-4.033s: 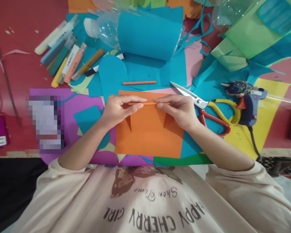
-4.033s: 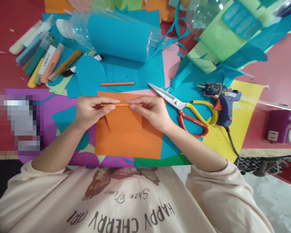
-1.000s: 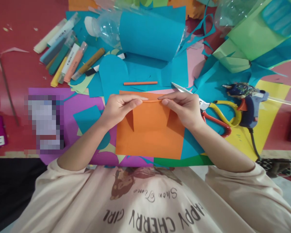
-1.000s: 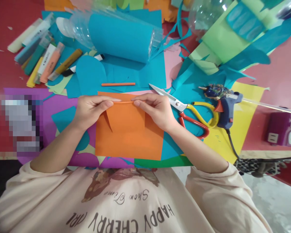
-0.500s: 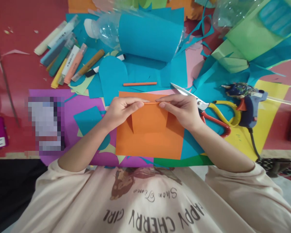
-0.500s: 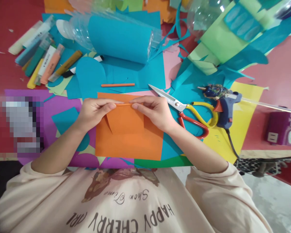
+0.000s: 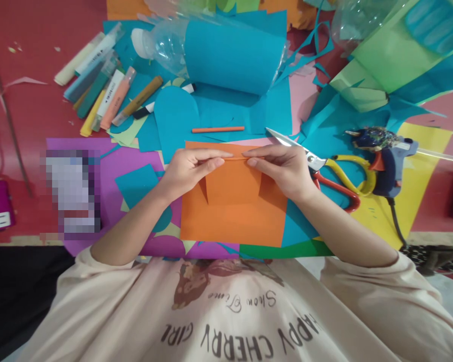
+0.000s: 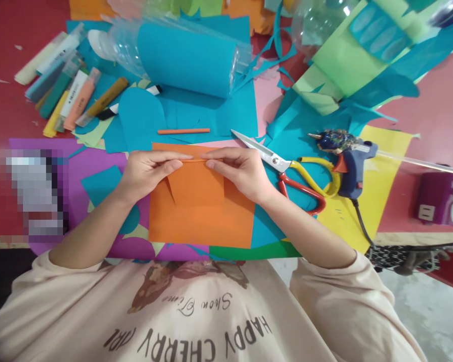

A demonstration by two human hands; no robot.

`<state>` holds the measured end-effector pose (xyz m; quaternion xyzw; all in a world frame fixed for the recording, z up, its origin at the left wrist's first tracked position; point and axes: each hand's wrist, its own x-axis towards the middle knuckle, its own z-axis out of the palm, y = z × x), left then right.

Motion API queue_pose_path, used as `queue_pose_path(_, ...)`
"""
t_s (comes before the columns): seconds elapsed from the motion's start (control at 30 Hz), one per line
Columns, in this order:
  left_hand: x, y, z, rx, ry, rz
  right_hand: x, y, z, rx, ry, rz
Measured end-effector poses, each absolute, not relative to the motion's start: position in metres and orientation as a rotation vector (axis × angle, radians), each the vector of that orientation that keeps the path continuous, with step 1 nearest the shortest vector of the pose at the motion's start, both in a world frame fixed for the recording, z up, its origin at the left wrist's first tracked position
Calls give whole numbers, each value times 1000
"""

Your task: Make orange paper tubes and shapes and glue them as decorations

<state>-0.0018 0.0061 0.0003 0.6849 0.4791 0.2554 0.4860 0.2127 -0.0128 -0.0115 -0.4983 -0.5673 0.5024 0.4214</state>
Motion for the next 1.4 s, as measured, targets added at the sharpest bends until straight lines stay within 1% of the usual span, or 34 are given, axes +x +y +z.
queue_pose_path(0.43,-2,4,-2,1672,1183,670,213,-11,-11,-1196,-1379,1320)
queue_pose_path(0.8,-1,1,-1,1726,1148,661,211,-11,-13,-1277,-1461,1310)
queue_pose_path(1.0,-1,1,-2,1704,1126,698,212,-11,-11,-1202,-1468,1302)
queue_pose_path(1.2,-1,1,-1,1708,1131,655,213,-12,-9,-1279,-1534,1261)
queue_pose_path(1.4,0,1,-1,1721,1116,667,212,-13,-8,-1248,-1554,1167)
